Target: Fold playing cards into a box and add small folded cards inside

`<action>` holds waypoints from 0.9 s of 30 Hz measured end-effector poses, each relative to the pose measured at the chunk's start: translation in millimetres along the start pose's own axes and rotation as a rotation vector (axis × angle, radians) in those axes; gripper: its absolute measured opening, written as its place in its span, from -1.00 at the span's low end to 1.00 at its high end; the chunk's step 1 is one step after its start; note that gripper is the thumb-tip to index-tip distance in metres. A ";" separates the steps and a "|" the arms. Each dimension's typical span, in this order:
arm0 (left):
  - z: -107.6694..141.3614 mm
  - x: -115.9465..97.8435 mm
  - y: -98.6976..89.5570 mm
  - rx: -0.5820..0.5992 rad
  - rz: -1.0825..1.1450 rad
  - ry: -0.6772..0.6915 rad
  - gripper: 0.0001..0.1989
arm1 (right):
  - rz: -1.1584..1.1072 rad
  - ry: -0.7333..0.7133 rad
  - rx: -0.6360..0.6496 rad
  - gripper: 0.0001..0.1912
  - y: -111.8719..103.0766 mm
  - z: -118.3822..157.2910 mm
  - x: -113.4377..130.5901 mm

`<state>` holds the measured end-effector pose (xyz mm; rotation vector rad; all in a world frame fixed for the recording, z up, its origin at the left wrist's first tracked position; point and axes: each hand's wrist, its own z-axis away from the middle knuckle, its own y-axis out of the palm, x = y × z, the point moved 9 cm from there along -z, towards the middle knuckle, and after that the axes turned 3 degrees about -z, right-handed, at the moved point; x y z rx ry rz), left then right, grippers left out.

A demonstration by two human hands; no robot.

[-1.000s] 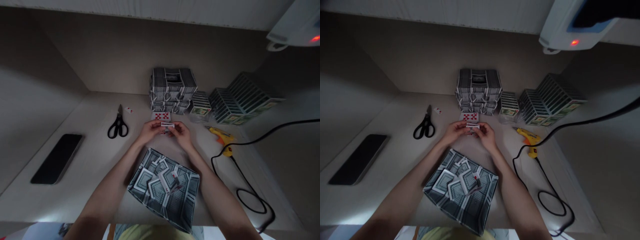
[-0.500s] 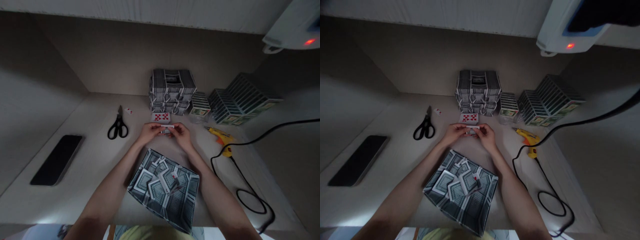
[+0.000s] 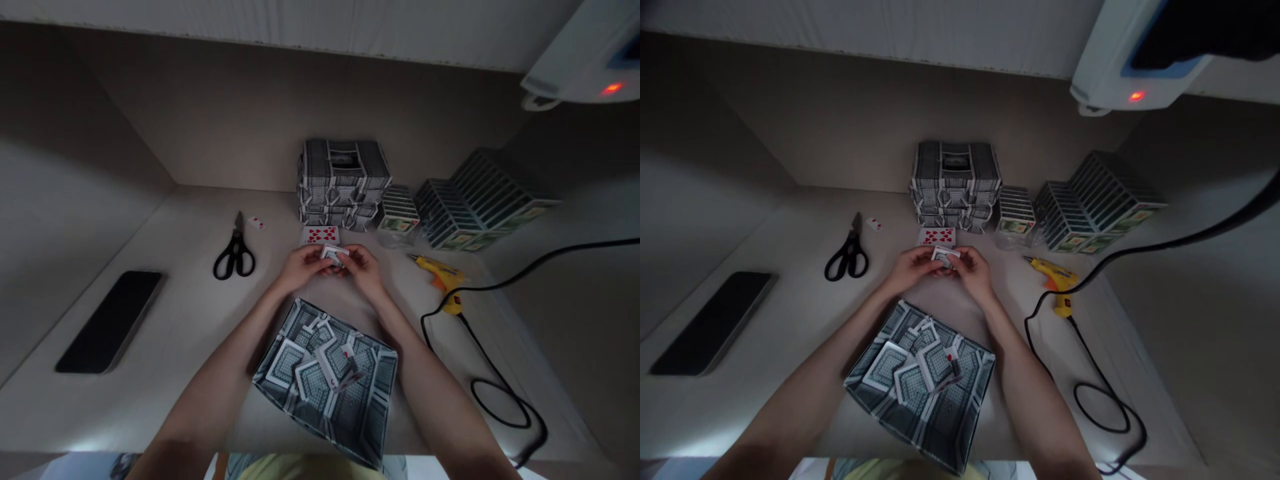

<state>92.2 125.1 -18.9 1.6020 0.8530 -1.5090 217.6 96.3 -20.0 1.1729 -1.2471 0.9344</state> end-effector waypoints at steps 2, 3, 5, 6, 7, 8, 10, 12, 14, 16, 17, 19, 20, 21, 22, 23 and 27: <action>-0.2 -1.9 -2.8 -0.017 -0.025 0.001 -0.62 | 0.030 0.010 0.022 -0.70 2.6 1.0 -0.8; -0.4 -2.2 -5.0 -0.033 -0.031 0.000 -0.63 | 0.044 0.018 0.033 -0.70 3.9 1.5 -1.8; -1.1 -1.4 -10.4 -0.080 -0.032 -0.006 -0.63 | 0.066 0.033 0.061 -0.70 6.8 2.5 -4.2; -1.5 -0.3 -13.5 -0.109 -0.033 -0.010 -0.63 | 0.077 0.037 0.077 -0.70 8.4 3.1 -5.3; -1.8 1.0 -16.2 -0.134 -0.037 -0.017 -0.63 | 0.094 0.038 0.094 -0.70 10.0 3.6 -6.2; -2.2 2.3 -18.7 -0.156 -0.047 -0.025 -0.63 | 0.120 0.036 0.110 -0.69 11.4 4.0 -7.0; -3.0 3.9 -21.0 -0.175 -0.087 -0.035 -0.64 | 0.188 0.021 0.135 -0.69 13.7 4.6 -7.4; -3.7 3.0 -21.4 -0.180 -0.143 -0.029 -0.65 | 0.224 0.005 0.146 -0.69 15.0 4.5 -6.9; -3.8 0.3 -20.9 -0.189 -0.197 -0.014 -0.65 | 0.196 0.011 0.162 -0.70 17.0 4.3 -7.3; -3.6 -2.5 -18.7 -0.193 -0.238 -0.001 -0.65 | 0.146 0.039 0.176 -0.70 19.0 4.3 -9.1; -3.4 -3.6 -17.0 -0.191 -0.254 0.004 -0.65 | 0.137 0.055 0.182 -0.70 19.9 4.6 -10.2; -2.9 -6.2 -13.9 -0.188 -0.285 0.018 -0.66 | 0.155 0.077 0.182 -0.71 20.6 5.2 -11.7; -2.6 -7.4 -13.0 -0.190 -0.302 0.025 -0.67 | 0.170 0.083 0.182 -0.71 20.8 5.5 -12.0; -2.3 -8.2 -12.7 -0.192 -0.313 0.031 -0.67 | 0.181 0.089 0.179 -0.70 20.5 5.7 -12.1; -2.1 -8.3 -12.5 -0.186 -0.315 0.030 -0.68 | 0.187 0.096 0.173 -0.70 19.9 5.8 -12.2; -2.2 -7.2 -12.2 -0.169 -0.307 0.019 -0.68 | 0.184 0.106 0.167 -0.69 19.1 5.8 -12.3; -2.2 1.9 -9.0 -0.027 -0.154 -0.071 -0.66 | 0.112 0.158 0.147 -0.67 15.3 4.5 -12.0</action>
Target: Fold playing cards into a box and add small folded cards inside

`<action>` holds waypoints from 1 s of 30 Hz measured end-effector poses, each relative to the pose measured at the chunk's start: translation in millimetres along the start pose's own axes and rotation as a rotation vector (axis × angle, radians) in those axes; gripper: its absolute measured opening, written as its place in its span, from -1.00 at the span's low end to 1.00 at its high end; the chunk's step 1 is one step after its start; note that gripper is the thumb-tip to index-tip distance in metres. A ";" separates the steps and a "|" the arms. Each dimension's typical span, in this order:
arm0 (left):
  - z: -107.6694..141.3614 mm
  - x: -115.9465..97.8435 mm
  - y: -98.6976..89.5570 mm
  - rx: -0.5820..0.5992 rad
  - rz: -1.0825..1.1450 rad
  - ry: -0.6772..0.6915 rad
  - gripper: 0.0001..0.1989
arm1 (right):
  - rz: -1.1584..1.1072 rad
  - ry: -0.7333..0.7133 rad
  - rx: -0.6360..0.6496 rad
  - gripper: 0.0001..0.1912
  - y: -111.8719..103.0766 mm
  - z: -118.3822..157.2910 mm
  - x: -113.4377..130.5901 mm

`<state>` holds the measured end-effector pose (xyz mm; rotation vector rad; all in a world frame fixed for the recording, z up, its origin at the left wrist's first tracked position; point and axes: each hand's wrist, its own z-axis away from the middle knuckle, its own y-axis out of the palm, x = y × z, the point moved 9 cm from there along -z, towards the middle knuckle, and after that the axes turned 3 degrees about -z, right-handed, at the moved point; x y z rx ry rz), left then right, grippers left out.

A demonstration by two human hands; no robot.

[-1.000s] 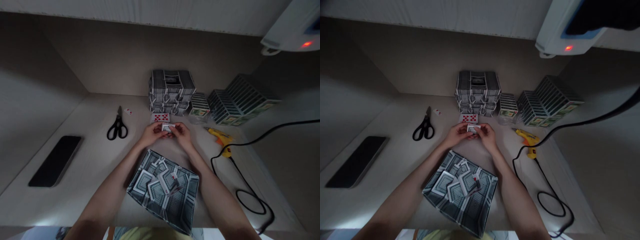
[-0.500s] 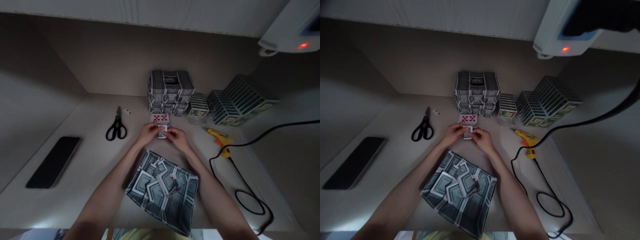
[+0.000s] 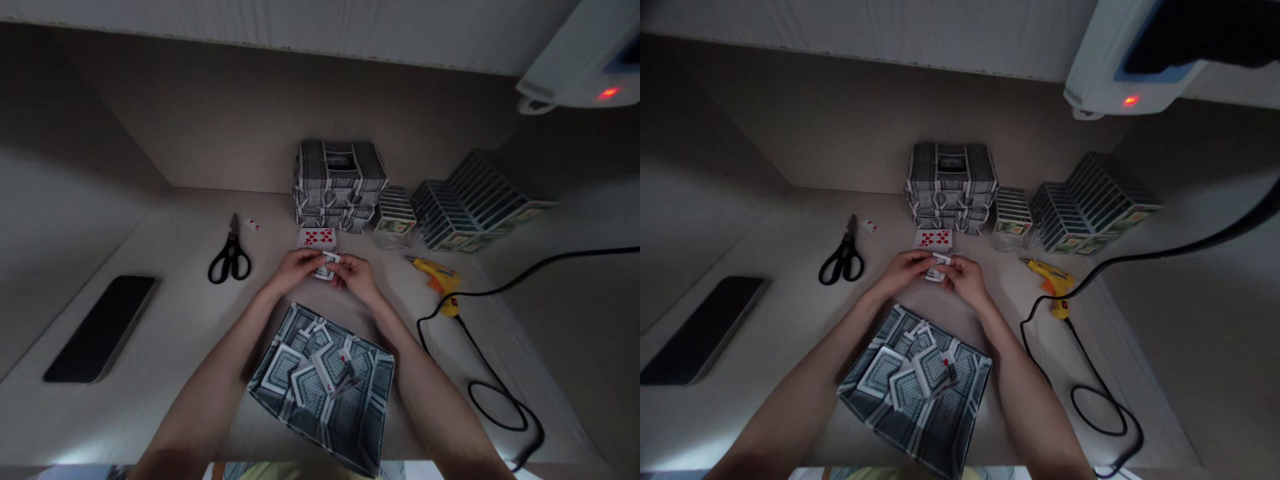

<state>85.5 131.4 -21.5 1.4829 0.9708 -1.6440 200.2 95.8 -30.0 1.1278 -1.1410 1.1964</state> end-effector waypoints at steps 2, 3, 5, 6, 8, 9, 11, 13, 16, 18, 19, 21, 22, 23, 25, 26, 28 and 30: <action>-0.1 1.9 -1.0 0.036 0.080 -0.020 -0.66 | -0.049 0.013 -0.003 -0.67 -1.8 -0.5 1.0; -0.4 2.2 -2.1 0.041 0.099 -0.024 -0.67 | -0.068 0.018 -0.006 -0.68 -2.7 -0.7 1.4; -1.2 2.4 -3.6 0.045 0.083 -0.025 -0.69 | -0.092 0.024 -0.013 -0.69 -4.5 -0.9 2.0; -1.7 2.1 -3.9 0.045 0.058 -0.022 -0.69 | -0.099 0.026 -0.017 -0.69 -5.3 -0.9 2.2; -2.5 1.3 -4.9 0.036 0.006 -0.014 -0.70 | -0.098 0.025 -0.014 -0.68 -6.0 -0.8 2.6; -2.9 1.3 -5.3 0.031 -0.012 -0.014 -0.69 | -0.092 0.024 -0.009 -0.68 -6.1 -0.7 2.7; -3.4 2.0 -5.3 0.030 -0.028 -0.023 -0.69 | -0.079 0.024 0.003 -0.67 -6.0 -0.8 2.7; -4.0 3.0 -4.5 0.039 -0.025 -0.033 -0.69 | -0.073 0.025 0.011 -0.67 -6.1 -1.0 2.2; -5.1 4.2 -3.0 0.062 -0.023 -0.036 -0.69 | -0.060 0.023 0.024 -0.68 -6.0 -1.6 1.7; -6.0 5.1 -3.0 0.068 -0.031 -0.038 -0.69 | -0.044 0.019 0.034 -0.69 -5.7 -1.8 1.8; -6.3 5.8 -2.7 0.074 -0.034 -0.043 -0.68 | -0.037 0.017 0.037 -0.69 -5.7 -1.9 1.8; -6.8 7.3 -1.8 0.088 -0.029 -0.055 -0.68 | -0.024 0.013 0.044 -0.68 -5.5 -2.1 2.0; -7.0 8.0 -1.3 0.094 -0.021 -0.062 -0.68 | -0.018 0.010 0.049 -0.68 -5.4 -2.2 2.1; -7.2 8.6 -1.0 0.097 -0.012 -0.069 -0.69 | -0.012 0.008 0.052 -0.68 -5.3 -2.3 2.3; -7.5 9.2 -1.6 0.088 0.002 -0.077 -0.70 | -0.004 0.005 0.060 -0.67 -5.0 -2.5 2.8; -7.5 9.0 -2.1 0.081 0.006 -0.078 -0.70 | -0.004 0.004 0.063 -0.67 -4.9 -2.5 3.2; -7.3 8.0 -2.3 0.071 0.013 -0.078 -0.72 | -0.006 0.002 0.070 -0.67 -4.4 -2.5 4.3; -6.7 6.6 -1.6 0.071 0.021 -0.077 -0.72 | -0.009 0.002 0.078 -0.67 -3.8 -2.4 5.4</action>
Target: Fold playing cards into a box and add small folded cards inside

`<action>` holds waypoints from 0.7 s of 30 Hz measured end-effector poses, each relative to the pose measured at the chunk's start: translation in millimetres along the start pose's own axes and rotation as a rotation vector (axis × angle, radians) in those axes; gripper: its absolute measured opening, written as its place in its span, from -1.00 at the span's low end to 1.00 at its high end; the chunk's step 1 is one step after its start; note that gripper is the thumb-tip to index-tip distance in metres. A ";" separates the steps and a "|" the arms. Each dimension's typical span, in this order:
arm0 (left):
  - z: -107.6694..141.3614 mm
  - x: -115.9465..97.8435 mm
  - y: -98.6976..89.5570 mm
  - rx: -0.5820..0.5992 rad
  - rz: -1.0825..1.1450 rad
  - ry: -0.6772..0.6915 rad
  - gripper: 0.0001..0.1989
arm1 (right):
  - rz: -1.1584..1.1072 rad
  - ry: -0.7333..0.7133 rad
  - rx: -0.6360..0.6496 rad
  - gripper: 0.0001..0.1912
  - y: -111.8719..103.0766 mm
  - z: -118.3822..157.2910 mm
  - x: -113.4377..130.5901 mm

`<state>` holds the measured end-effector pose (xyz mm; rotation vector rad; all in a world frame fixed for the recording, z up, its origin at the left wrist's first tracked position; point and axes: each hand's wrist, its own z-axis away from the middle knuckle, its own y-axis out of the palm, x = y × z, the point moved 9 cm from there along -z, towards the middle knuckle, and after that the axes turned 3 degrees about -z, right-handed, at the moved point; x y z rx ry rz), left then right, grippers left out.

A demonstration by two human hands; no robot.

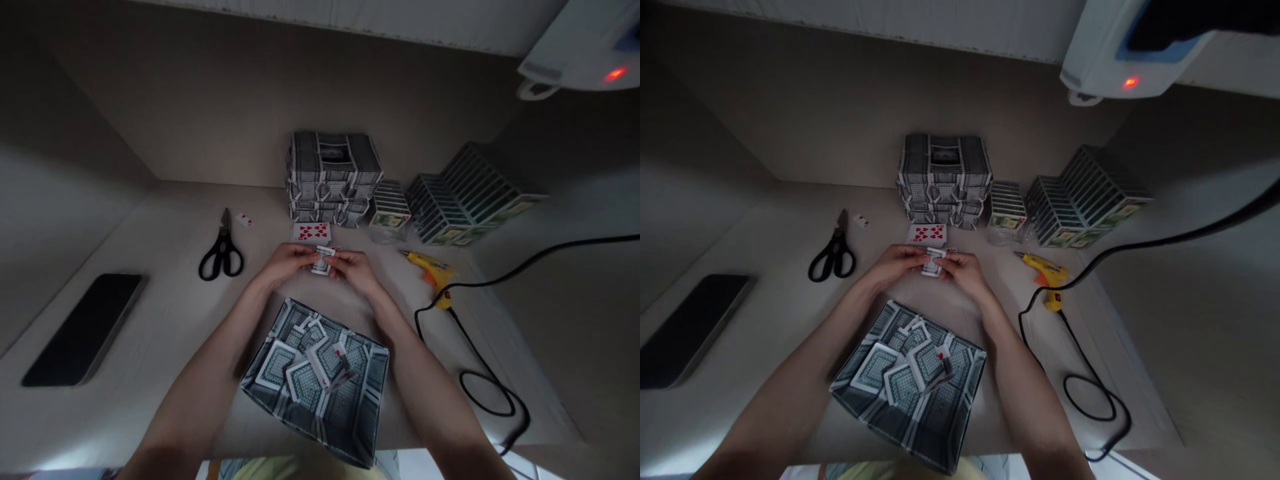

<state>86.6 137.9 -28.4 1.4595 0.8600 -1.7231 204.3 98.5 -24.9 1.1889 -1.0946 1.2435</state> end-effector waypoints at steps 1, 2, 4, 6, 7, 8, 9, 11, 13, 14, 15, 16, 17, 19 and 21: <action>0.3 -0.3 0.4 0.000 0.004 -0.002 -0.72 | -0.002 0.002 0.002 -0.68 0.2 0.1 0.4; 0.6 -0.4 0.4 -0.002 0.006 -0.006 -0.73 | -0.003 0.004 0.003 -0.67 0.3 0.2 0.6; 0.6 0.3 -0.1 -0.011 0.010 -0.013 -0.73 | -0.002 0.011 0.006 -0.67 0.3 0.4 0.5; 0.1 2.0 -0.7 -0.018 0.019 -0.018 -0.74 | 0.001 0.016 0.009 -0.67 0.2 0.6 -0.1; -0.3 3.0 -0.9 -0.019 0.024 -0.019 -0.75 | 0.001 0.015 0.014 -0.67 0.4 0.6 -0.3; -0.7 3.9 -1.1 -0.020 0.029 -0.020 -0.75 | -0.001 0.014 0.018 -0.67 0.5 0.5 -0.7; -1.1 4.8 -1.2 -0.020 0.031 -0.021 -0.75 | -0.004 0.014 0.022 -0.67 0.6 0.5 -1.1; -1.4 5.8 -1.6 -0.023 0.028 -0.023 -0.74 | -0.010 0.017 0.026 -0.67 0.6 0.2 -2.0; -1.3 5.7 -1.5 -0.023 0.021 -0.024 -0.72 | -0.014 0.024 0.023 -0.67 0.5 0.1 -2.6; -1.0 5.2 -1.0 -0.018 0.018 -0.023 -0.71 | -0.015 0.028 0.020 -0.66 0.6 0.2 -2.7; -0.7 4.5 -0.5 -0.014 0.016 -0.021 -0.70 | -0.016 0.034 0.015 -0.66 0.6 0.4 -2.8; -0.4 3.7 0.1 -0.011 0.015 -0.018 -0.70 | -0.019 0.043 0.010 -0.65 0.8 0.7 -3.0; -0.1 2.8 0.5 -0.009 0.012 -0.015 -0.70 | -0.022 0.053 0.003 -0.65 0.8 1.2 -3.3; 0.5 1.4 0.7 -0.013 -0.002 -0.008 -0.69 | -0.031 0.068 -0.011 -0.64 0.9 2.2 -3.4; 0.6 1.2 0.0 -0.025 -0.029 -0.007 -0.69 | -0.044 0.073 -0.021 -0.64 1.0 3.2 -2.7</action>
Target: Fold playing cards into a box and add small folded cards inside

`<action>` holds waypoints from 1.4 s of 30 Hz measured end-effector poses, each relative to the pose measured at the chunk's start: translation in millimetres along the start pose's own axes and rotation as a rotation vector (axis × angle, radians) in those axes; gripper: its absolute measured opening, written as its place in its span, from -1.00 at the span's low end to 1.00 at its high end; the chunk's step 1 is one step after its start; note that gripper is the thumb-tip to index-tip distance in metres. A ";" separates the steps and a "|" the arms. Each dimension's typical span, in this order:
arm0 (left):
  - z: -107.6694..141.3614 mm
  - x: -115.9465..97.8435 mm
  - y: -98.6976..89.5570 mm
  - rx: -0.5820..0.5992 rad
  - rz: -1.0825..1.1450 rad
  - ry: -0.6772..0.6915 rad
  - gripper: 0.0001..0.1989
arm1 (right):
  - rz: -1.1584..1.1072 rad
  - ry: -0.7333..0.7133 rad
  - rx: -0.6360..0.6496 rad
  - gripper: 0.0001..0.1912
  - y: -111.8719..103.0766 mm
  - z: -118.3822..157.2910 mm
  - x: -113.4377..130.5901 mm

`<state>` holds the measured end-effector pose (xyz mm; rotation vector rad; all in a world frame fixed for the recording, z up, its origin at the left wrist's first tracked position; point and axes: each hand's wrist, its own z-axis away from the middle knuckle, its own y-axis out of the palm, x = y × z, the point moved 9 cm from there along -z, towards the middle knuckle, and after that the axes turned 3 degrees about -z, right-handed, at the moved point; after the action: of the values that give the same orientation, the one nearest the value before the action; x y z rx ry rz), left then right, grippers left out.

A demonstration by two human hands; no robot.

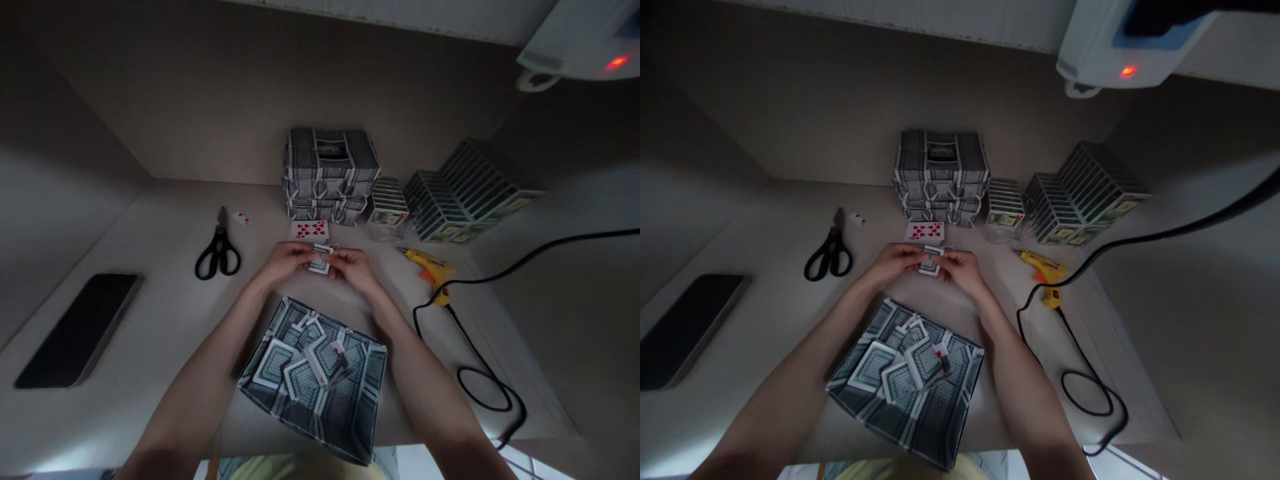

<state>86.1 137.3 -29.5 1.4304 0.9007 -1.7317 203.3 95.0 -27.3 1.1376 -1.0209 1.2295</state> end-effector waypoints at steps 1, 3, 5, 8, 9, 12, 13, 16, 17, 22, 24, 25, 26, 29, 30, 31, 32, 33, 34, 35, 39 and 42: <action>-0.1 0.3 -0.5 -0.005 -0.014 0.002 -0.69 | -0.004 -0.001 -0.003 -0.64 0.1 0.4 0.4; -0.8 1.3 -1.5 -0.011 -0.034 0.009 -0.69 | -0.005 -0.005 -0.008 -0.64 0.0 0.8 1.2; -1.8 3.0 -1.7 -0.006 -0.038 0.015 -0.69 | 0.002 -0.014 -0.011 -0.64 -0.1 0.8 2.1; -2.6 5.0 -0.6 0.007 -0.037 0.012 -0.70 | 0.014 -0.031 -0.018 -0.64 -0.9 0.5 3.1; -2.4 4.9 0.0 0.009 -0.028 0.009 -0.70 | 0.018 -0.035 -0.021 -0.64 -1.2 0.5 3.3; -1.0 3.0 1.3 0.003 0.013 -0.002 -0.73 | 0.033 -0.036 -0.027 -0.64 -1.2 0.5 3.1; -0.5 2.1 1.5 0.000 0.022 -0.004 -0.74 | 0.039 -0.035 -0.030 -0.65 -1.2 0.6 3.0; 0.0 0.9 0.7 -0.011 0.005 -0.007 -0.75 | 0.054 -0.029 -0.045 -0.65 -1.7 1.0 2.3; -0.3 1.1 0.2 -0.015 -0.009 -0.006 -0.74 | 0.054 -0.028 -0.050 -0.65 -2.1 0.9 1.9; -0.2 -5.2 0.6 -0.065 -0.172 0.092 -0.71 | 0.039 -0.039 -0.064 -0.64 -3.2 -0.3 0.6; 3.4 -14.6 1.3 -0.150 -0.328 0.187 -0.68 | 0.039 -0.053 -0.059 -0.64 -2.4 -0.6 1.6; 6.3 -19.9 2.1 -0.203 -0.418 0.236 -0.67 | 0.038 -0.059 -0.052 -0.64 -1.5 -0.6 2.3; 9.6 -25.1 3.2 -0.259 -0.506 0.281 -0.65 | 0.036 -0.064 -0.044 -0.64 -0.4 -0.4 3.1; 18.2 -35.3 6.8 -0.387 -0.713 0.369 -0.62 | 0.030 -0.067 -0.026 -0.64 2.2 0.5 4.3; 19.9 -36.8 7.5 -0.412 -0.755 0.384 -0.60 | 0.031 -0.064 -0.025 -0.64 2.7 0.7 4.2; 21.0 -37.6 7.7 -0.428 -0.782 0.394 -0.60 | 0.031 -0.061 -0.023 -0.64 3.1 0.9 3.9; 21.5 -37.9 7.8 -0.434 -0.794 0.401 -0.59 | 0.031 -0.057 -0.022 -0.64 3.6 1.0 3.6; 21.7 -38.0 7.6 -0.433 -0.790 0.406 -0.59 | 0.030 -0.054 -0.020 -0.64 4.0 1.1 3.3; 21.5 -37.8 7.1 -0.429 -0.770 0.409 -0.59 | 0.028 -0.052 -0.018 -0.64 4.3 1.2 3.3; 21.0 -37.0 5.9 -0.424 -0.731 0.404 -0.58 | 0.024 -0.051 -0.011 -0.64 4.9 1.3 3.5; 14.9 -27.7 2.5 -0.334 -0.403 0.322 -0.55 | -0.015 -0.059 0.027 -0.66 6.6 2.2 6.5; 12.0 -22.9 2.9 -0.273 -0.204 0.266 -0.53 | -0.047 -0.081 0.020 -0.68 3.6 2.0 8.6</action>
<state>85.8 127.5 -5.4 1.4437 1.4118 -1.5075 200.5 94.4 -18.3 1.2283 -1.0390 1.1667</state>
